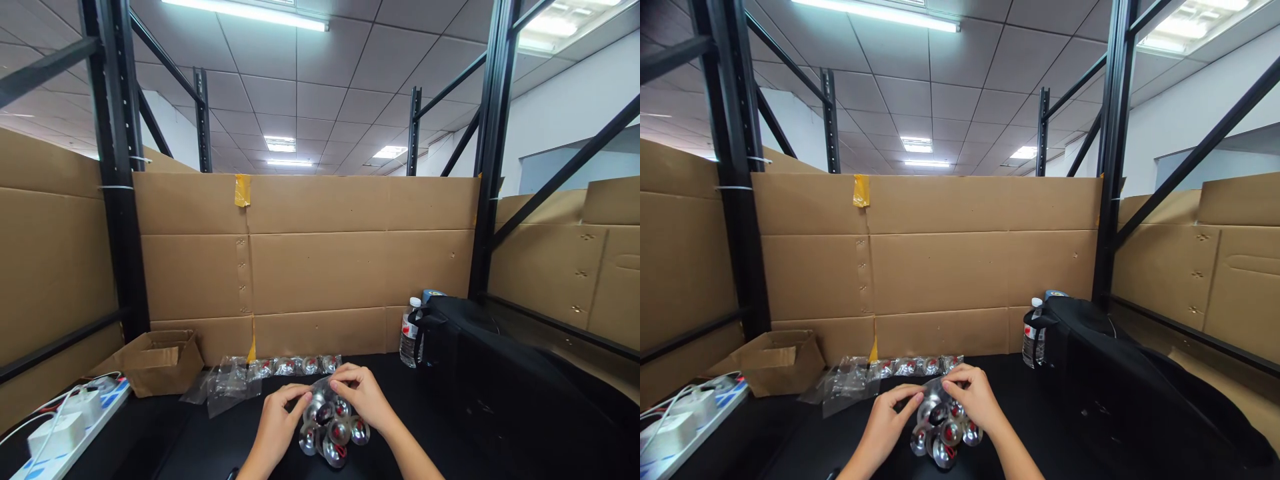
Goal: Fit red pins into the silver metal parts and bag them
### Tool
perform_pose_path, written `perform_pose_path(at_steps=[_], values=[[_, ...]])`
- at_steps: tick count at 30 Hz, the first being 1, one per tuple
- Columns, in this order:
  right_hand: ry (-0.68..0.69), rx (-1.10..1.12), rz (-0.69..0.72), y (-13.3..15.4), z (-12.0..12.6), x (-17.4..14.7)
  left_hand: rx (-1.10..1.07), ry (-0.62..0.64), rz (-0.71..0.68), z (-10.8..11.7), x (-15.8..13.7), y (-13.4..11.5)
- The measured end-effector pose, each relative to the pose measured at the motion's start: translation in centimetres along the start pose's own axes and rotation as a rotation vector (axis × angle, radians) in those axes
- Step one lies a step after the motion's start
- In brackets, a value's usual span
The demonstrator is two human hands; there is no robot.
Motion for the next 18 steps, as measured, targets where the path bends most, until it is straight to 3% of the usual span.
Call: perform_pose_path(at_steps=[5,7,9,11,13,15,18], values=[[-0.033,-0.012,-0.038,-1.0,-0.9,-0.1,-0.072,-0.099,0.028,1.5,0.9,1.7],[-0.029,-0.072,-0.034,-1.6,-1.2,-0.1,-0.158,-0.193,0.076,3.9,1.4,3.4],[-0.021,-0.182,-0.014,-2.4,-1.3,0.3,-0.131,-0.344,0.106,8.0,1.5,5.2],[0.028,-0.323,-0.013,-3.7,-1.6,1.1,0.140,-0.491,0.185,12.6,1.0,6.8],[0.126,-0.449,-0.039,-5.3,-2.3,2.1,0.422,-0.528,0.263,16.1,0.4,8.1],[0.239,-0.528,-0.063,-6.6,-3.2,3.0,0.614,-0.514,0.332,18.2,-0.2,9.4],[0.366,-0.608,-0.067,-7.7,-4.6,3.9,0.868,-0.560,0.330,18.9,-1.0,9.5]])
Point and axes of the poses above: each hand's wrist, its own x-axis towards the middle knuckle, its own z-axis out of the back of the hand, y = z × x, the point moved 8 cm from there along x, towards the middle knuckle, and after that the axes turned 9 degrees about -x, right-handed, at the moved point
